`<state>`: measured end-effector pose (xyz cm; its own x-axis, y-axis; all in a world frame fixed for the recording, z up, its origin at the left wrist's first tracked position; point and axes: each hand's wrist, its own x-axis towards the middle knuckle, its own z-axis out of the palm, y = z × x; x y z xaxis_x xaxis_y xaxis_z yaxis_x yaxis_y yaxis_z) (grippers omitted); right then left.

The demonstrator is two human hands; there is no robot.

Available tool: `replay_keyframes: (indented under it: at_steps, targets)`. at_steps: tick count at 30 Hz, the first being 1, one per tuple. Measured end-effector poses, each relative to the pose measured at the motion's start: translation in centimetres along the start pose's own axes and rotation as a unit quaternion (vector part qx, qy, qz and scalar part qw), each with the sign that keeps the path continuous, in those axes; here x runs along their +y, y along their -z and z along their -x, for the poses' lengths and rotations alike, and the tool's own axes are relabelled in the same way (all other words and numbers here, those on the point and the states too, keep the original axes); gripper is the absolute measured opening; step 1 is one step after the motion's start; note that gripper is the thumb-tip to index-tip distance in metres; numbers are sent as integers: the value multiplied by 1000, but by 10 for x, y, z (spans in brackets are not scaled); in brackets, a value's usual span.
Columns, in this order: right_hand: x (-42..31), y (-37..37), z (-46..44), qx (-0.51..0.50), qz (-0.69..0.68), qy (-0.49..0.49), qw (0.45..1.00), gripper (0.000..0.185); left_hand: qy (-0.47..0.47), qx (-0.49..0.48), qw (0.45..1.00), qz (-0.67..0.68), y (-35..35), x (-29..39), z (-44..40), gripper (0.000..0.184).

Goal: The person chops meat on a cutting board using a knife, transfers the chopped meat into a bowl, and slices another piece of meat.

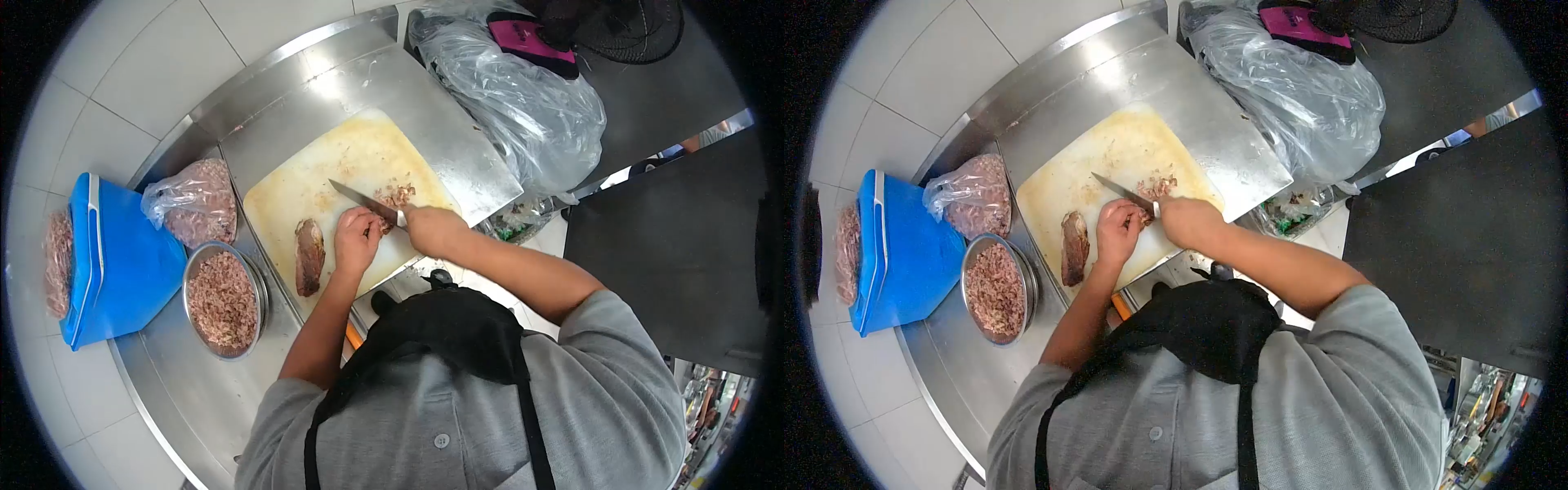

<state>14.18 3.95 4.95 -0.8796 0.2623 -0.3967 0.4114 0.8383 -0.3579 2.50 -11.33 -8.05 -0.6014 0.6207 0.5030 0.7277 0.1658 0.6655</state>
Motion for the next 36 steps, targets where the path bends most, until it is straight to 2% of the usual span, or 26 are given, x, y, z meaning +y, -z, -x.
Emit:
replay_keyframes:
  at_steps: [3, 6, 8, 11, 12, 15, 17, 18, 20, 23, 24, 26, 28, 30, 32, 34, 36]
  targets:
    - [-1, 31, 13, -17, 57, 25, 998, 25, 33, 6, 999, 33, 12, 14, -7, 12]
    - [-4, 26, 42, -69, 53, -9, 996, 24, 31, -13, 999, 16, 12, 0, 1, 13]
    - [-1, 15, 33, -59, 49, -9, 997, 24, 30, -11, 999, 13, 13, -4, -3, 13]
    - [1, -18, 0, 50, 37, 48, 997, 25, 48, 0, 998, 30, 8, -3, 2, 12]
    - [-3, 10, 6, 0, 56, 40, 998, 26, 51, 1, 998, 46, 11, -4, 5, 12]
    - [-7, 28, 32, -4, 62, 43, 997, 27, 54, 21, 997, 46, 19, 7, 1, 11]
    - [-11, 32, 52, -63, 66, -1, 996, 26, 56, 37, 997, 38, 20, 6, 1, 11]
    - [0, -7, 38, -8, 24, 20, 999, 23, 57, 7, 998, 33, 15, 1, 7, 10]
    - [-9, -13, 29, -7, 34, 13, 999, 21, 61, -16, 998, 24, 13, -4, 11, 10]
    - [-7, -3, 14, -2, 47, 47, 998, 21, 33, -9, 999, 9, 16, 1, 14, 9]
    - [-9, 20, 29, -21, 52, 49, 997, 22, 32, 11, 999, 25, 21, 6, 10, 8]
    - [-22, 45, 48, -50, 53, 9, 997, 23, 33, 29, 998, 41, 25, 5, 7, 7]
    - [-16, 27, 55, -57, 50, -2, 997, 23, 11, 35, 999, -13, 23, 0, 8, 9]
    - [-13, 8, 49, -60, 43, -16, 997, 24, 22, 31, 999, 3, 16, -5, 12, 9]
    - [-17, -5, 29, -23, 25, 12, 999, 25, 39, 36, 999, 13, 14, -8, 13, 9]
    - [-20, 0, 23, -8, 23, 16, 1000, 25, 32, -5, 999, 25, 20, -7, 11, 8]
    - [-20, 26, 33, -19, 61, 41, 997, 25, 15, 21, 1000, 5, 29, 5, 4, 8]
